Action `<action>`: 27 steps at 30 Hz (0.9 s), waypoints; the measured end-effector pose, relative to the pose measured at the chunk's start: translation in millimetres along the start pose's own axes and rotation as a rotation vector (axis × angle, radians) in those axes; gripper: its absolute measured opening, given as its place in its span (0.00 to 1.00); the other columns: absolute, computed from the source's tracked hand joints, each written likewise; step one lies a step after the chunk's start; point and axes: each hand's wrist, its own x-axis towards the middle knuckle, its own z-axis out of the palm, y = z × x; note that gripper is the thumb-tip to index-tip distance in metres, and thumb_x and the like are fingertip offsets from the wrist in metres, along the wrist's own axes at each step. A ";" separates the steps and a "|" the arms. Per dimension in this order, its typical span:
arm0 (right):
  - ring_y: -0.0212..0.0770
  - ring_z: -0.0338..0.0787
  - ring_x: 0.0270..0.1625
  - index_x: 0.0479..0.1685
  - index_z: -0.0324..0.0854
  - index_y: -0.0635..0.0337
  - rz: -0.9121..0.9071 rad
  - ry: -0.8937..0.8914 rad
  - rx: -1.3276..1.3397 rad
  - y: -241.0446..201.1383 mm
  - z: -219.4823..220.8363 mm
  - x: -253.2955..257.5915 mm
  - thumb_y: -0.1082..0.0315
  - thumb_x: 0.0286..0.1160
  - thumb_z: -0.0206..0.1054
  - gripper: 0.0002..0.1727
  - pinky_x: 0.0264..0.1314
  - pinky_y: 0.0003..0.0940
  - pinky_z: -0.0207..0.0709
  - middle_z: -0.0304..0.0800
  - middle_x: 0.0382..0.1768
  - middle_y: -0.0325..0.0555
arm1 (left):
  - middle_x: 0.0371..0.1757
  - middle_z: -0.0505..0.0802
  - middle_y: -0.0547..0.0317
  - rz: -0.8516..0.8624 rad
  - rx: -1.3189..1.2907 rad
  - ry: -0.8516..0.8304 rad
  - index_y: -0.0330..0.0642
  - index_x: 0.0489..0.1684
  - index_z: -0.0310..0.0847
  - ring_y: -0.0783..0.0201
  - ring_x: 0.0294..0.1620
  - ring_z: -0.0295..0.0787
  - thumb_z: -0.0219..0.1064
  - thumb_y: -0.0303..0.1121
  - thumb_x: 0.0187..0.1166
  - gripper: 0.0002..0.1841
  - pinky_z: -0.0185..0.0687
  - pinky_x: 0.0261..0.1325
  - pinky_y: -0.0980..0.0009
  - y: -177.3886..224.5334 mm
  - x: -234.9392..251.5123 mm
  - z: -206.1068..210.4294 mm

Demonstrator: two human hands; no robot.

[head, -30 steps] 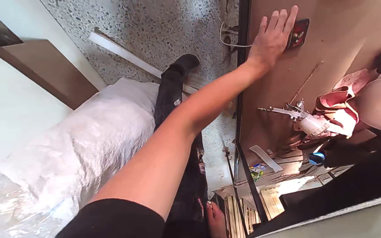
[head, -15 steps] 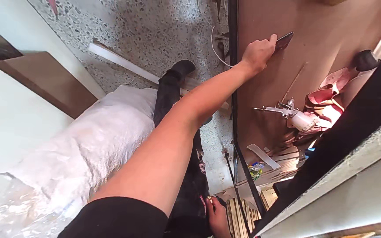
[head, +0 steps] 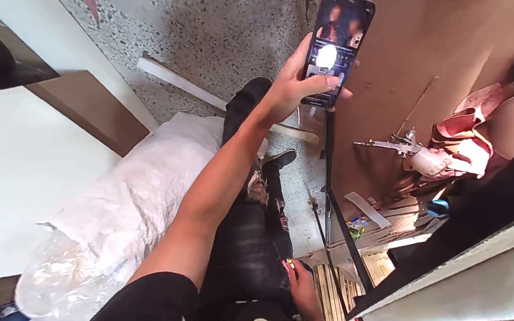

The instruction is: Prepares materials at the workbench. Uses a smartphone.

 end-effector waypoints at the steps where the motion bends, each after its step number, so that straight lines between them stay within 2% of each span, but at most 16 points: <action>1: 0.42 0.96 0.46 0.61 0.89 0.56 -0.006 0.005 -0.005 -1.5 0.6 -0.4 0.56 0.89 0.60 0.18 0.57 0.48 0.87 0.97 0.42 0.48 | 0.74 0.80 0.26 0.016 -0.049 -0.017 0.34 0.86 0.40 0.25 0.62 0.87 0.62 0.21 0.75 0.40 0.93 0.49 0.34 6.5 -7.0 -3.4; 4: 0.41 0.95 0.43 0.59 0.90 0.57 -0.039 0.033 0.006 -2.0 2.0 0.5 0.56 0.88 0.61 0.18 0.53 0.46 0.88 0.96 0.39 0.47 | 0.72 0.81 0.24 0.052 -0.074 0.036 0.33 0.84 0.43 0.24 0.61 0.87 0.50 0.19 0.82 0.30 0.93 0.50 0.33 25.8 -20.6 -7.8; 6: 0.43 0.96 0.42 0.59 0.90 0.58 -0.049 0.033 -0.009 -3.3 2.3 1.0 0.57 0.88 0.60 0.18 0.52 0.48 0.88 0.96 0.38 0.49 | 0.66 0.84 0.24 0.068 -0.042 0.126 0.31 0.81 0.50 0.26 0.57 0.90 0.41 0.28 0.94 0.21 0.94 0.47 0.34 37.5 -26.4 -5.9; 7: 0.44 0.96 0.42 0.60 0.89 0.59 -0.044 0.025 -0.021 -4.1 2.3 0.5 0.58 0.88 0.60 0.18 0.52 0.49 0.88 0.96 0.38 0.49 | 0.65 0.85 0.24 0.066 -0.031 0.156 0.31 0.80 0.53 0.26 0.57 0.90 0.37 0.36 0.97 0.21 0.94 0.47 0.34 42.9 -29.0 -5.5; 9: 0.44 0.96 0.42 0.60 0.89 0.59 -0.040 0.028 -0.041 -5.8 2.6 -0.1 0.58 0.88 0.60 0.18 0.52 0.49 0.88 0.96 0.37 0.50 | 0.69 0.84 0.25 0.046 -0.035 0.155 0.33 0.80 0.54 0.27 0.60 0.89 0.33 0.48 0.96 0.28 0.94 0.48 0.36 53.2 -34.6 -6.1; 10: 0.43 0.96 0.42 0.60 0.89 0.58 -0.045 0.038 -0.050 -6.5 2.8 -0.1 0.58 0.88 0.60 0.18 0.52 0.48 0.88 0.96 0.38 0.49 | 0.70 0.83 0.26 0.044 -0.047 0.139 0.34 0.81 0.52 0.27 0.61 0.88 0.36 0.45 0.94 0.27 0.94 0.49 0.36 58.4 -37.5 -5.3; 12: 0.43 0.96 0.42 0.59 0.90 0.58 -0.054 0.055 -0.072 -7.8 3.8 -0.9 0.56 0.88 0.61 0.18 0.52 0.48 0.88 0.96 0.37 0.49 | 0.69 0.82 0.22 0.089 -0.096 0.114 0.31 0.81 0.50 0.24 0.62 0.87 0.46 0.27 0.87 0.24 0.92 0.50 0.32 66.4 -43.3 -1.8; 14: 0.44 0.96 0.42 0.60 0.89 0.59 -0.042 0.048 -0.093 -10.4 4.9 -0.6 0.56 0.88 0.61 0.19 0.52 0.49 0.88 0.96 0.38 0.50 | 0.69 0.81 0.20 0.108 -0.144 0.107 0.30 0.79 0.49 0.21 0.62 0.86 0.46 0.20 0.84 0.24 0.91 0.50 0.30 73.1 -49.4 0.9; 19: 0.45 0.96 0.45 0.62 0.88 0.60 -0.023 0.016 -0.095 -12.0 8.4 1.5 0.57 0.89 0.60 0.19 0.56 0.50 0.88 0.97 0.41 0.51 | 0.68 0.82 0.21 0.109 -0.135 0.124 0.31 0.79 0.51 0.22 0.62 0.86 0.40 0.29 0.92 0.20 0.90 0.50 0.29 84.9 -62.5 5.8; 27: 0.46 0.96 0.43 0.62 0.88 0.59 -0.023 0.012 -0.109 -19.3 11.4 1.6 0.56 0.89 0.60 0.20 0.54 0.50 0.87 0.97 0.39 0.52 | 0.67 0.82 0.21 0.139 -0.136 0.121 0.32 0.78 0.52 0.22 0.62 0.86 0.41 0.28 0.91 0.19 0.91 0.50 0.30 91.2 -81.0 15.7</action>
